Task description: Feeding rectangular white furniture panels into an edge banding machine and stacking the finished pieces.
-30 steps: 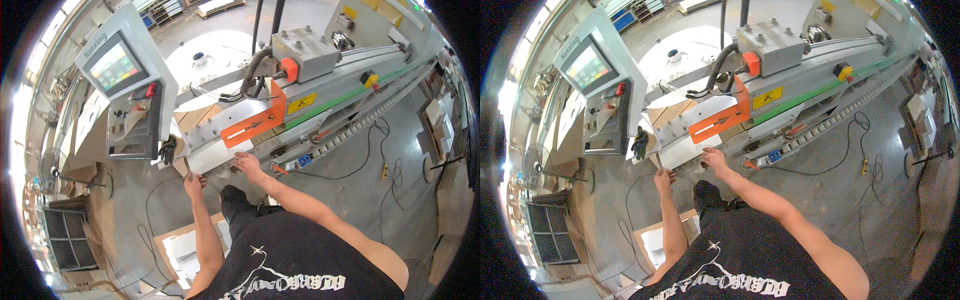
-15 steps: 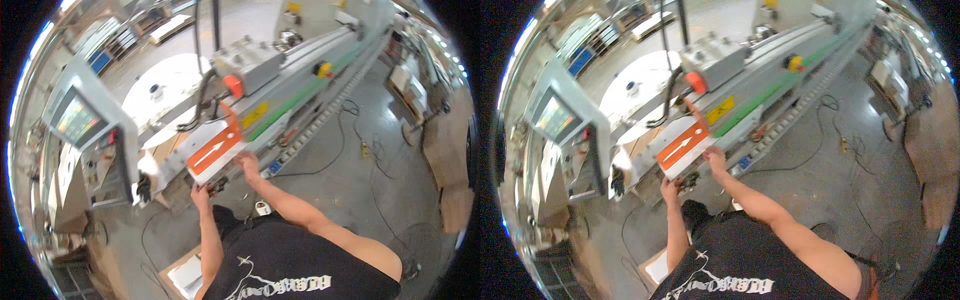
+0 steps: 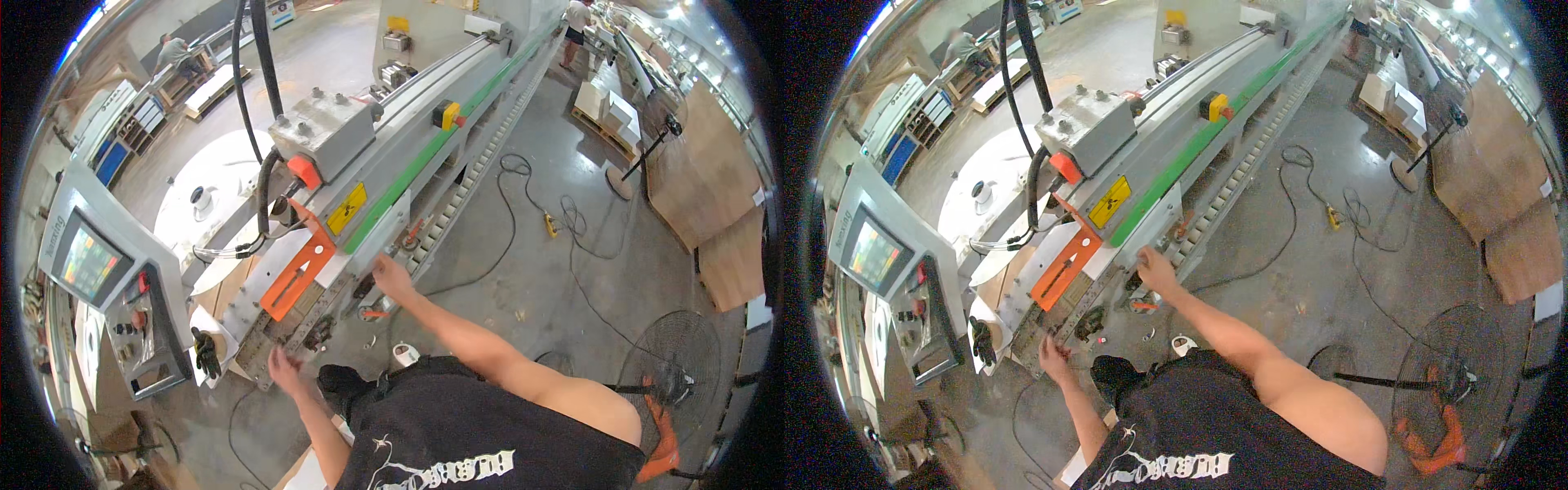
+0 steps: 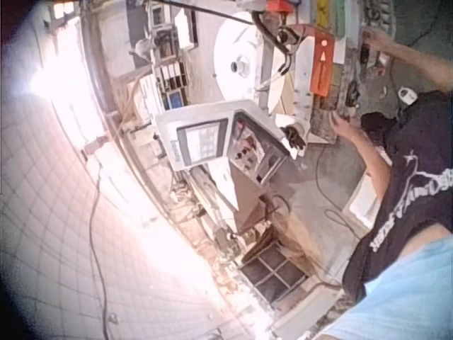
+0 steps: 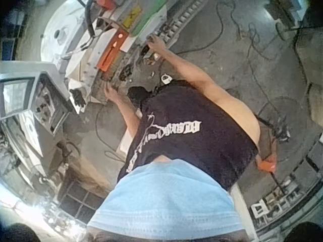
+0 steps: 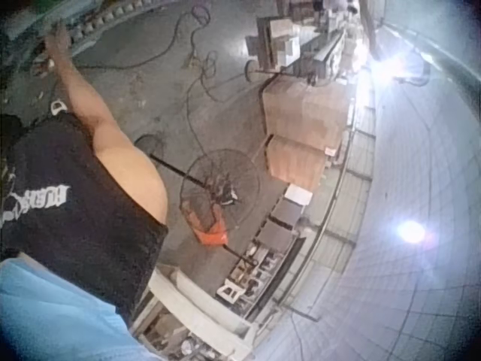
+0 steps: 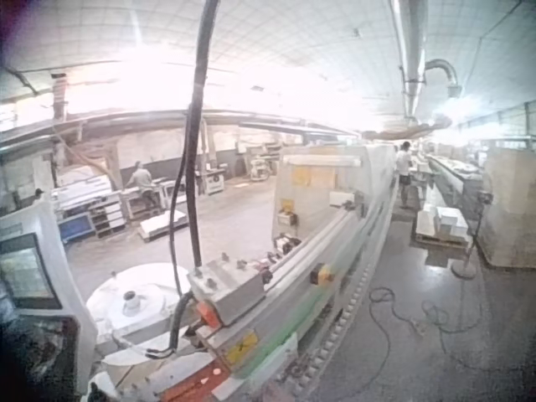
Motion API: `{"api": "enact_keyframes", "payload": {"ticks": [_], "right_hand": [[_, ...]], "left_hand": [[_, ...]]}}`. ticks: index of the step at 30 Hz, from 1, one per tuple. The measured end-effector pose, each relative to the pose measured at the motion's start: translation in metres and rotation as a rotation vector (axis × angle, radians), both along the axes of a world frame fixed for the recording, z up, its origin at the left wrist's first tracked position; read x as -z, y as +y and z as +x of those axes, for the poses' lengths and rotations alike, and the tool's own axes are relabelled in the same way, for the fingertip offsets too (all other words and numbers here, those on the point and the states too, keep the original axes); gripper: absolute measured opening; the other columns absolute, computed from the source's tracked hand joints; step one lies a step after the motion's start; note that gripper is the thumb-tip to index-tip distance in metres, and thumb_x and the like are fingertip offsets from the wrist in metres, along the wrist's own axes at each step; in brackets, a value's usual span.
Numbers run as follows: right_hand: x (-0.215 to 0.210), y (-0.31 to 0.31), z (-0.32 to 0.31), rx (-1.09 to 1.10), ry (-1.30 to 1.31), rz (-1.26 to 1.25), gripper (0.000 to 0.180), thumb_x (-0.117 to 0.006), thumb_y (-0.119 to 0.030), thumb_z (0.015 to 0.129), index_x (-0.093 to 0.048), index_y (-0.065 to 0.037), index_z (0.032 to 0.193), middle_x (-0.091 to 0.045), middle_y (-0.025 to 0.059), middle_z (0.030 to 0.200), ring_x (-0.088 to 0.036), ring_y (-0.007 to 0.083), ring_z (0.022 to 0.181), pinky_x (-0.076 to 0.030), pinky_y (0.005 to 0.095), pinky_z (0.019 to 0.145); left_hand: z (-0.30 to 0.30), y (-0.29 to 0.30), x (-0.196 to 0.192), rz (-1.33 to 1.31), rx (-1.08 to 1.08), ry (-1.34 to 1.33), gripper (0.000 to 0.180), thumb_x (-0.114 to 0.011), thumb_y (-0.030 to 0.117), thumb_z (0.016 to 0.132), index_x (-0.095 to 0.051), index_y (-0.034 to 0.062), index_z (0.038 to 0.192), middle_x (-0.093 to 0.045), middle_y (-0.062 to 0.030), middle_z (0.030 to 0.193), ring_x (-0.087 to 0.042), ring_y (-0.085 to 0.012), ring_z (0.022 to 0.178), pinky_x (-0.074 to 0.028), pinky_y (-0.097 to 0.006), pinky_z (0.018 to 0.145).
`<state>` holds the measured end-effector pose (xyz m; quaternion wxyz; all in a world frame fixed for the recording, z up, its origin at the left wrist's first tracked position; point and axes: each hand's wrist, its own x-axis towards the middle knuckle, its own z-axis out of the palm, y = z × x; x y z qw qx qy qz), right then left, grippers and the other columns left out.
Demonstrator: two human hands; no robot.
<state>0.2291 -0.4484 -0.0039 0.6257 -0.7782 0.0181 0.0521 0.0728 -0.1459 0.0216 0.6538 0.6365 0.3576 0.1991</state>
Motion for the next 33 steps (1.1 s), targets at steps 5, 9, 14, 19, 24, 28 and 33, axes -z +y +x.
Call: {"api": "enact_keyframes", "payload": {"ticks": [5,9,14,19,24,28,33], "right_hand": [[0.004,-0.036,-0.040,-0.154,-0.334,-0.811,0.039,-0.057,-0.017,0.077,-0.057,-0.007,0.116,-0.055,0.0168,0.120,-0.045,0.0327,0.122,-0.022,0.0569,0.109],[0.012,-0.036,-0.049,-0.200,-0.561,-0.986,0.034,-0.061,-0.022,0.079,-0.059,-0.009,0.110,-0.048,0.0128,0.131,-0.032,0.0334,0.133,-0.015,0.0614,0.109],[0.009,-0.024,-0.047,-0.318,-0.465,-1.071,0.044,-0.066,-0.024,0.075,-0.058,-0.010,0.116,-0.046,0.0158,0.136,-0.036,0.0381,0.131,-0.027,0.0581,0.106],[0.035,-0.038,-0.039,-0.347,-0.652,-1.157,0.038,-0.061,-0.023,0.084,-0.053,-0.015,0.120,-0.040,0.0095,0.140,-0.028,0.0311,0.135,-0.018,0.0632,0.104],[0.056,-0.044,-0.024,-0.421,-0.698,-1.116,0.037,-0.058,-0.026,0.084,-0.053,-0.017,0.120,-0.041,0.0055,0.139,-0.028,0.0301,0.135,-0.016,0.0640,0.105],[0.051,-0.029,-0.031,-0.377,-0.604,-1.249,0.041,-0.064,-0.023,0.079,-0.055,-0.016,0.119,-0.043,0.0085,0.137,-0.034,0.0317,0.131,-0.014,0.0648,0.105],[0.027,-0.020,-0.033,-0.386,-0.484,-1.236,0.036,-0.058,-0.023,0.080,-0.057,-0.015,0.115,-0.047,0.0064,0.132,-0.035,0.0291,0.131,-0.016,0.0684,0.102]], "left_hand": [[-0.152,0.115,0.112,0.338,-0.333,0.171,0.036,-0.063,0.031,0.088,-0.059,-0.0001,0.106,-0.062,-0.0072,0.076,-0.057,-0.0158,0.061,-0.047,-0.031,0.052],[-0.231,0.123,0.118,0.206,-0.508,1.219,0.092,-0.061,0.062,0.077,-0.033,0.0004,0.139,-0.042,-0.0244,0.137,-0.035,-0.0440,0.129,-0.030,-0.063,0.097],[-0.284,0.149,0.180,-0.424,-0.945,1.192,0.135,-0.059,0.085,0.055,-0.002,0.0060,0.149,0.004,-0.0271,0.151,-0.005,-0.0536,0.136,-0.018,-0.065,0.105],[-0.276,0.134,0.183,-0.400,-0.877,1.346,0.136,-0.067,0.079,0.054,-0.004,0.0043,0.148,0.000,-0.0416,0.144,0.002,-0.0558,0.135,-0.012,-0.069,0.103],[-0.276,0.121,0.159,-0.526,-1.181,1.257,0.131,-0.080,0.059,0.056,-0.003,0.0097,0.148,-0.007,-0.0376,0.146,-0.016,-0.0493,0.136,-0.029,-0.066,0.100],[-0.293,0.114,0.152,-0.484,-1.159,1.271,0.131,-0.081,0.058,0.055,-0.001,0.0110,0.149,-0.012,-0.0366,0.146,-0.025,-0.0486,0.133,-0.033,-0.063,0.098],[-0.317,0.105,0.147,-0.480,-1.121,1.158,0.132,-0.084,0.051,0.054,-0.001,0.0113,0.148,-0.026,-0.0335,0.141,-0.031,-0.0487,0.128,-0.036,-0.062,0.095]]}}
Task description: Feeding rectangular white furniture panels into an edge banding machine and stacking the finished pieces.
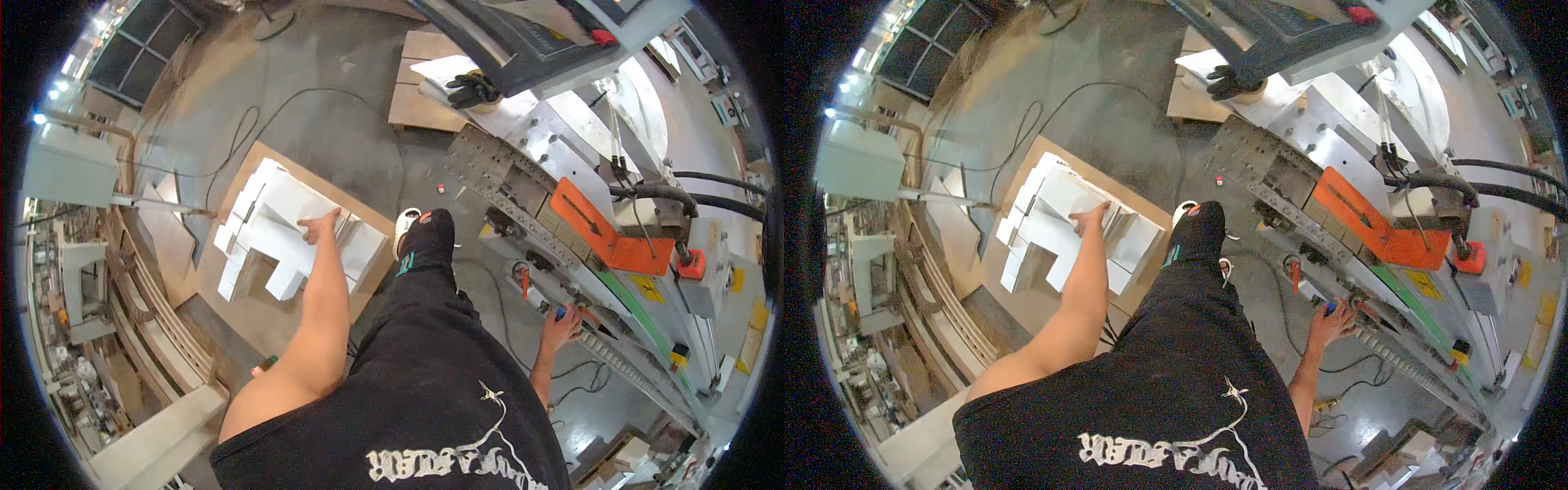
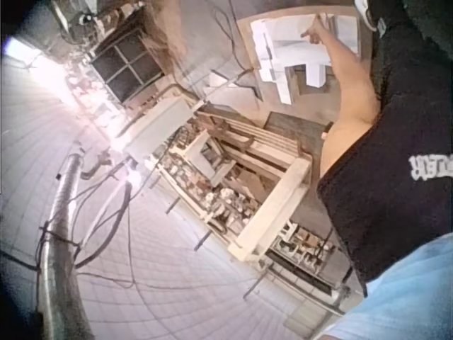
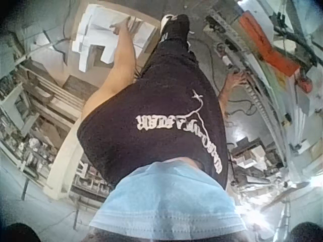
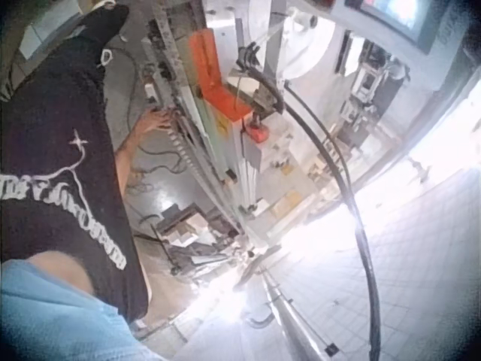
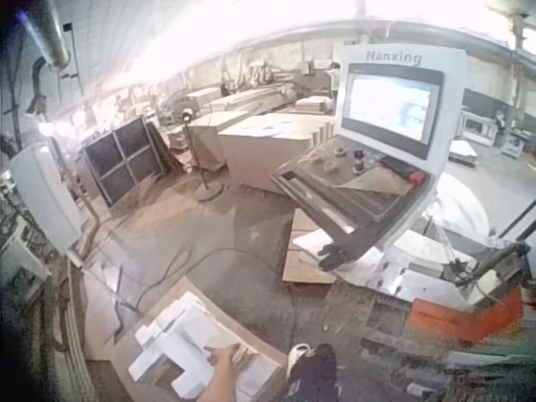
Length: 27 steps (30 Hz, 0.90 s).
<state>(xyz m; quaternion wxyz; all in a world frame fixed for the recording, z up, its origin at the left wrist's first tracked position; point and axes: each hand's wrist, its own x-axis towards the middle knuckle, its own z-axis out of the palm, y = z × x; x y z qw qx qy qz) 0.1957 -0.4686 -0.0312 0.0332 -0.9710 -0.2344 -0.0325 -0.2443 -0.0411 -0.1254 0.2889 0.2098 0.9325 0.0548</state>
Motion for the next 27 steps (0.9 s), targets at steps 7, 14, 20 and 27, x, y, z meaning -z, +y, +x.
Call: {"api": "enact_keyframes", "payload": {"ticks": [7,14,20,27], "right_hand": [[-0.038,0.094,-0.035,-0.351,0.618,0.581,0.038,-0.061,-0.023,0.086,-0.056,0.001,0.116,-0.063,0.0179,0.107,-0.061,0.0290,0.102,-0.046,0.0365,0.086],[-0.095,0.203,-0.119,-0.818,0.894,0.632,0.052,-0.063,-0.030,0.084,-0.046,-0.007,0.128,-0.057,0.0173,0.117,-0.057,0.0331,0.108,-0.047,0.0378,0.089],[-0.069,0.184,-0.085,-0.491,0.950,0.776,0.026,-0.052,-0.015,0.093,-0.052,0.003,0.112,-0.065,0.0127,0.088,-0.063,0.0165,0.068,-0.053,0.0335,0.063],[-0.072,0.181,-0.026,-0.118,1.622,1.268,0.028,-0.051,-0.022,0.096,-0.054,0.001,0.111,-0.065,0.0077,0.090,-0.067,0.0168,0.075,-0.053,0.0254,0.058]], "left_hand": [[0.051,-0.049,-0.097,0.451,-0.030,-0.980,0.104,-0.074,0.040,0.075,0.001,0.0165,0.144,-0.052,-0.0167,0.117,-0.052,-0.0307,0.109,-0.044,-0.059,0.087],[0.185,-0.117,-0.163,0.378,0.169,-1.538,0.088,-0.068,0.038,0.084,-0.008,0.0160,0.144,-0.053,-0.0064,0.096,-0.057,-0.0196,0.088,-0.052,-0.038,0.071],[0.212,-0.105,-0.157,0.438,0.165,-1.550,0.090,-0.070,0.033,0.083,-0.008,0.0108,0.144,-0.046,-0.0168,0.125,-0.054,-0.0272,0.106,-0.050,-0.040,0.079],[0.227,-0.028,-0.163,0.509,0.557,-1.357,0.083,-0.066,0.014,0.085,-0.008,0.0085,0.143,-0.059,-0.0184,0.102,-0.063,-0.0272,0.083,-0.053,-0.039,0.074]]}}
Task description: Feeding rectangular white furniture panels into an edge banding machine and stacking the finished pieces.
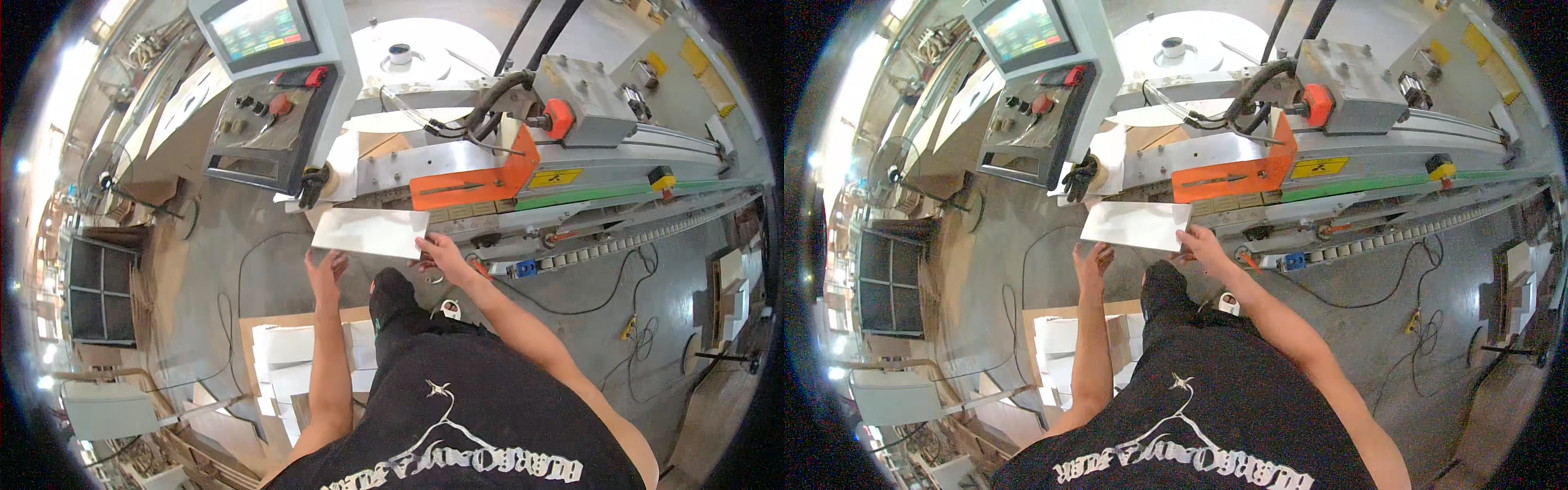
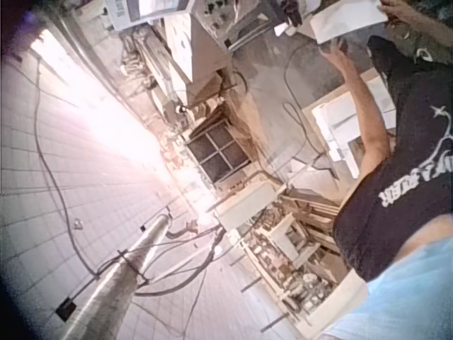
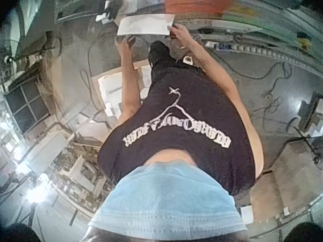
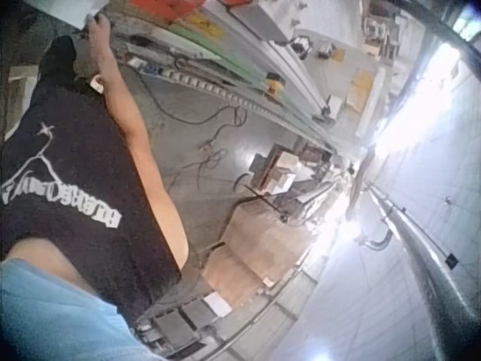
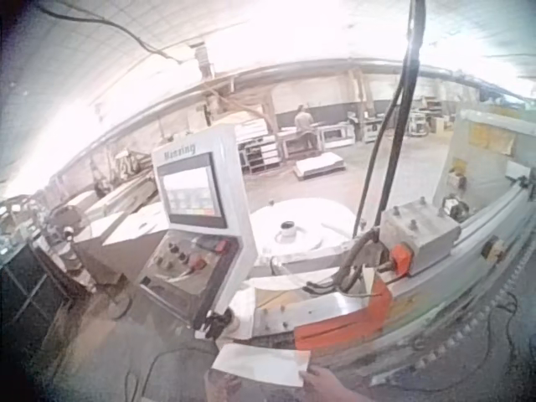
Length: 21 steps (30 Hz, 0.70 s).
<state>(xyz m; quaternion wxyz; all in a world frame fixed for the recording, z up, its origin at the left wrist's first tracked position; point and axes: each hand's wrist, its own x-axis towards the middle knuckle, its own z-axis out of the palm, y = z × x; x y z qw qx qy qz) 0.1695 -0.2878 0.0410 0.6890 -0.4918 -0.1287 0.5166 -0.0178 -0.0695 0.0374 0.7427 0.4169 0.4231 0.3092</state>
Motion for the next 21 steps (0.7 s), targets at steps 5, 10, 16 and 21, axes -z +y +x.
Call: {"api": "enact_keyframes", "payload": {"ticks": [5,10,16,21], "right_hand": [[0.019,-0.009,0.017,0.361,0.180,-0.085,0.028,-0.052,-0.016,0.092,-0.053,0.002,0.114,-0.065,0.0143,0.098,-0.067,0.0234,0.084,-0.055,0.0325,0.069],[0.026,-0.030,-0.011,0.448,0.111,-0.199,0.030,-0.051,-0.011,0.091,-0.051,0.004,0.116,-0.064,0.0163,0.103,-0.066,0.0275,0.091,-0.055,0.0368,0.077],[0.050,0.032,-0.020,0.440,0.111,-0.015,0.035,-0.057,-0.007,0.083,-0.055,0.005,0.115,-0.065,0.0105,0.096,-0.063,0.0175,0.084,-0.051,0.0281,0.070],[0.067,0.053,-0.006,0.568,0.185,-0.044,0.034,-0.053,-0.004,0.082,-0.057,0.005,0.114,-0.063,0.0076,0.088,-0.057,0.0124,0.073,-0.045,0.0249,0.062]], "left_hand": [[0.021,0.023,-0.002,0.057,0.063,0.214,0.074,-0.065,0.009,0.083,-0.020,0.0035,0.142,-0.063,-0.0153,0.087,-0.065,-0.0228,0.067,-0.055,-0.034,0.060],[0.008,0.032,0.030,0.165,0.134,0.406,0.068,-0.067,0.010,0.081,-0.031,0.0009,0.138,-0.064,-0.0147,0.083,-0.063,-0.0189,0.060,-0.049,-0.030,0.048],[0.017,0.032,0.039,0.301,0.149,0.544,0.048,-0.063,0.006,0.082,-0.048,-0.0029,0.127,-0.063,-0.0108,0.076,-0.061,-0.0168,0.057,-0.044,-0.027,0.045],[0.031,0.021,0.034,0.420,0.182,0.584,0.051,-0.063,0.006,0.081,-0.048,-0.0038,0.129,-0.063,-0.0104,0.074,-0.060,-0.0151,0.055,-0.041,-0.026,0.043]]}}
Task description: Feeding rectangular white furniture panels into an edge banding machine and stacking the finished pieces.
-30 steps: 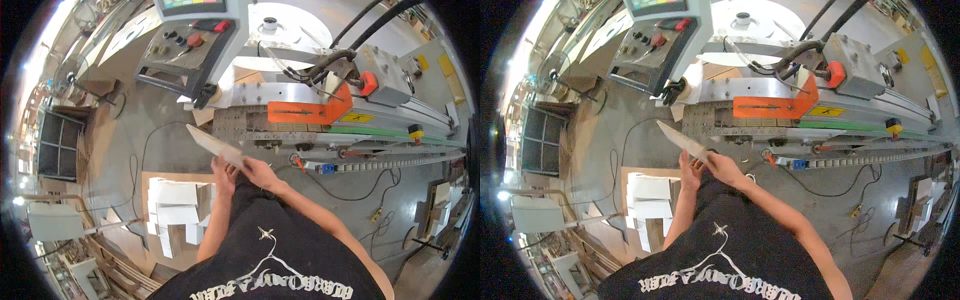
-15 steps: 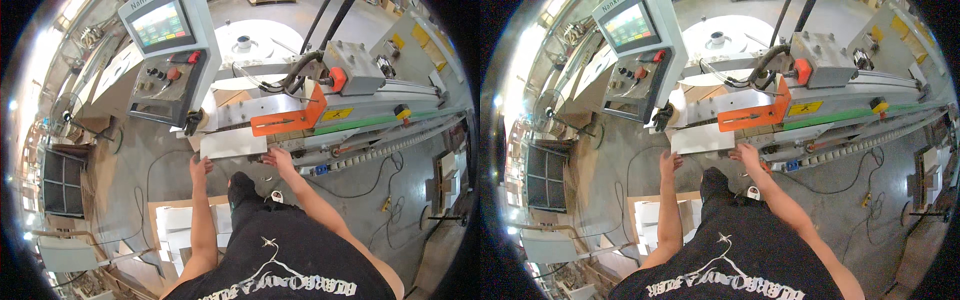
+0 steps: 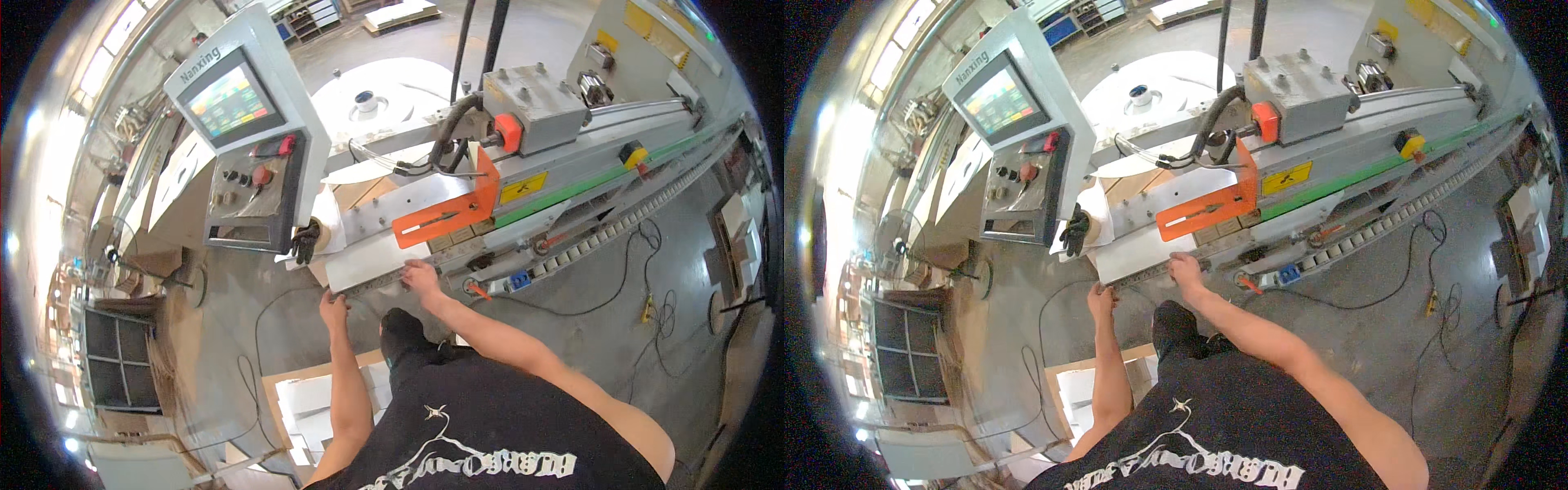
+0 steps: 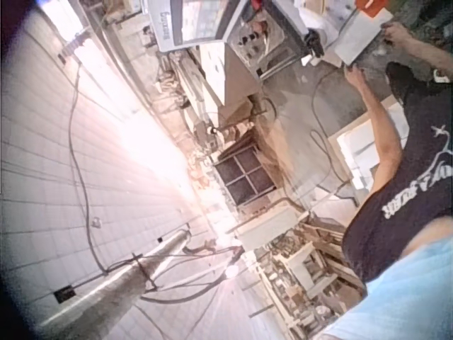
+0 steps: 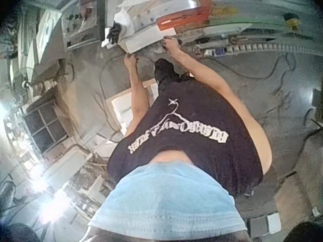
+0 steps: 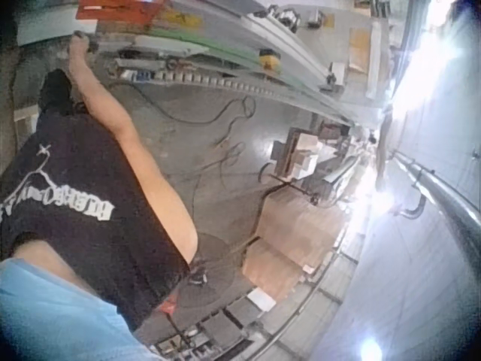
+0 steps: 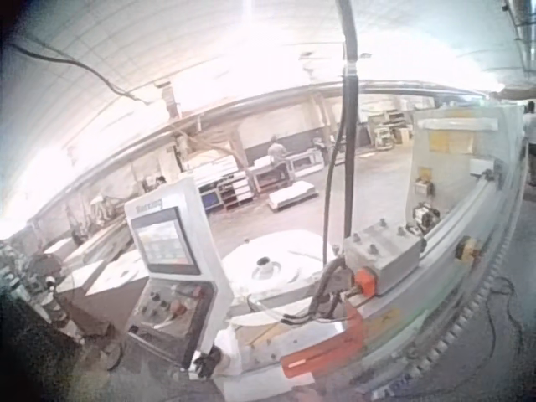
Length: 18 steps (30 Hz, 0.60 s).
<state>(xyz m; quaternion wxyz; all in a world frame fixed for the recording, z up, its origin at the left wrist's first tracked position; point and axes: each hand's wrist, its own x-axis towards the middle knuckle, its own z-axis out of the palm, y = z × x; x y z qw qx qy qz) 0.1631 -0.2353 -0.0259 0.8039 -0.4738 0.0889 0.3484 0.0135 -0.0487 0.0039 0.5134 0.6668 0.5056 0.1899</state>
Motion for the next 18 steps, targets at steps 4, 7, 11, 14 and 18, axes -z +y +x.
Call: {"api": "enact_keyframes", "payload": {"ticks": [4,7,11,14,18], "right_hand": [[-0.020,-0.010,0.001,0.090,0.014,-0.023,0.034,-0.050,0.000,0.080,-0.057,0.005,0.113,-0.060,0.0058,0.082,-0.055,0.0112,0.071,-0.044,0.0247,0.060],[-0.021,-0.029,0.014,0.176,0.012,-0.029,0.028,-0.050,0.000,0.081,-0.055,0.003,0.108,-0.060,0.0076,0.087,-0.058,0.0142,0.078,-0.048,0.0271,0.068],[-0.018,-0.055,0.036,0.360,0.025,0.026,0.021,-0.048,0.002,0.081,-0.052,0.001,0.102,-0.059,0.0099,0.091,-0.061,0.0183,0.085,-0.052,0.0306,0.077],[-0.021,-0.075,0.053,0.417,-0.029,-0.073,0.020,-0.046,0.003,0.079,-0.052,0.000,0.098,-0.059,0.0102,0.090,-0.061,0.0191,0.085,-0.053,0.0311,0.078],[-0.002,-0.105,0.075,0.541,-0.139,-0.055,0.022,-0.045,0.003,0.076,-0.054,0.000,0.096,-0.058,0.0104,0.093,-0.061,0.0189,0.087,-0.052,0.0311,0.079]], "left_hand": [[0.009,0.001,0.008,0.089,0.063,0.045,0.047,-0.063,0.006,0.080,-0.051,-0.0048,0.125,-0.063,-0.0110,0.074,-0.059,-0.0146,0.054,-0.042,-0.027,0.043],[0.026,-0.011,0.012,0.118,0.158,0.100,0.053,-0.062,0.006,0.078,-0.048,-0.0058,0.128,-0.062,-0.0100,0.072,-0.057,-0.0144,0.052,-0.044,-0.028,0.045],[0.056,-0.053,0.005,0.039,0.247,-0.023,0.065,-0.060,0.005,0.076,-0.038,-0.0063,0.136,-0.062,-0.0089,0.069,-0.056,-0.0139,0.053,-0.048,-0.029,0.048],[0.073,-0.084,-0.003,-0.061,0.298,-0.081,0.071,-0.059,0.004,0.076,-0.031,-0.0065,0.140,-0.062,-0.0090,0.069,-0.057,-0.0137,0.054,-0.048,-0.029,0.048],[0.099,-0.119,-0.013,-0.040,0.380,-0.041,0.073,-0.056,0.002,0.076,-0.026,-0.0075,0.141,-0.062,-0.0095,0.068,-0.058,-0.0136,0.054,-0.047,-0.029,0.048]]}}
